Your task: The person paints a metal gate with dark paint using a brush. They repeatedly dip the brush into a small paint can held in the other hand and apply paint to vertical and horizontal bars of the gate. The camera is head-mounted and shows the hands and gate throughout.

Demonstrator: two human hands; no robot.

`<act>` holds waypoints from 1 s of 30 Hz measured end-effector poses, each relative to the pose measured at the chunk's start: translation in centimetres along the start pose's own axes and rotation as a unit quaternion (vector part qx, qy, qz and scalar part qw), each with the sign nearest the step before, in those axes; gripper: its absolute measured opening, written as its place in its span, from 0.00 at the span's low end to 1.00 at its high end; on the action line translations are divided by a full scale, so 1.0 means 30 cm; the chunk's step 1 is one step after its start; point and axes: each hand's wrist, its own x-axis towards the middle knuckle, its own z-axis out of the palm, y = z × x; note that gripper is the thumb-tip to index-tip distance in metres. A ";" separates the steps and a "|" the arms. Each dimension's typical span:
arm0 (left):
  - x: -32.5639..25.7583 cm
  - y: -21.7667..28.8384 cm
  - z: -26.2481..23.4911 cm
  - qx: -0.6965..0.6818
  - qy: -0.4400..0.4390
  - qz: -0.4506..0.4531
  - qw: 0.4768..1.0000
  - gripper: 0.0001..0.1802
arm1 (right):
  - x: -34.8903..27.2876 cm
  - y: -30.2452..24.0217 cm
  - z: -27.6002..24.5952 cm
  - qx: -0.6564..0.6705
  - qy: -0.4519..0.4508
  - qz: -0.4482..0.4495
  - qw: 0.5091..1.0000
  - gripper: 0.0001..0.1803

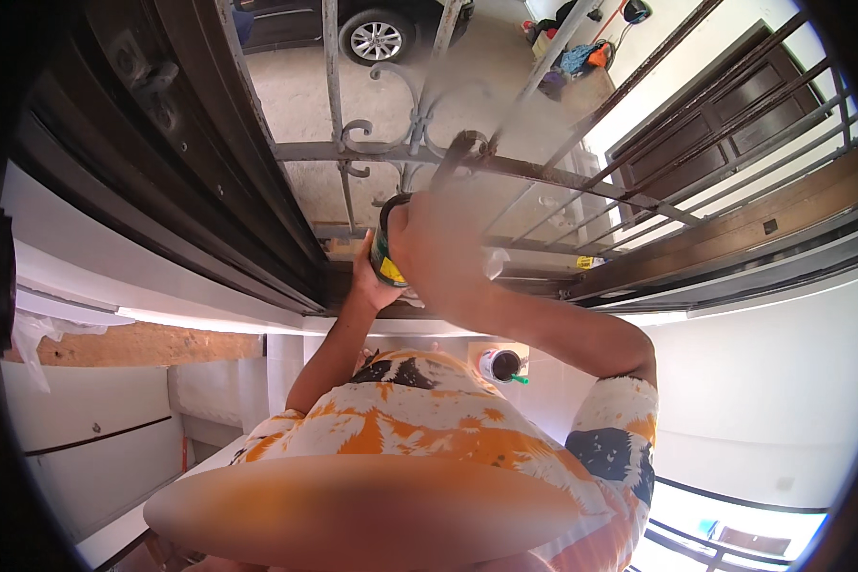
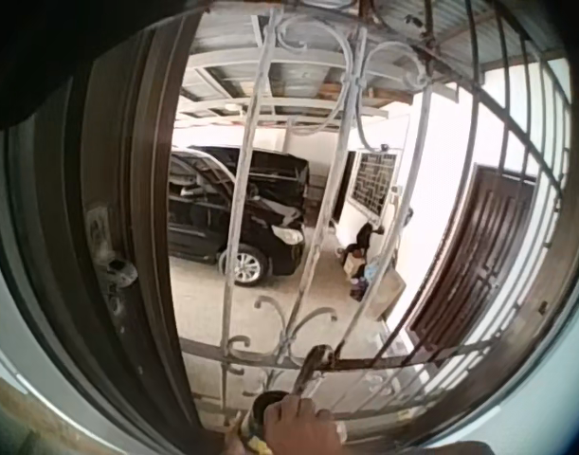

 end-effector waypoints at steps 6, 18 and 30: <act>-0.006 -0.007 0.003 0.023 0.040 0.015 0.999 0.43 | 0.022 0.000 -0.030 -0.078 -0.051 -0.048 0.995 0.11; 0.021 -0.004 -0.072 0.017 0.014 -0.005 1.000 0.43 | -0.038 0.158 -0.043 0.225 0.103 0.092 0.964 0.09; 0.033 0.003 -0.088 0.035 -0.008 -0.018 0.999 0.42 | -0.141 0.331 -0.032 0.328 0.289 0.210 0.875 0.08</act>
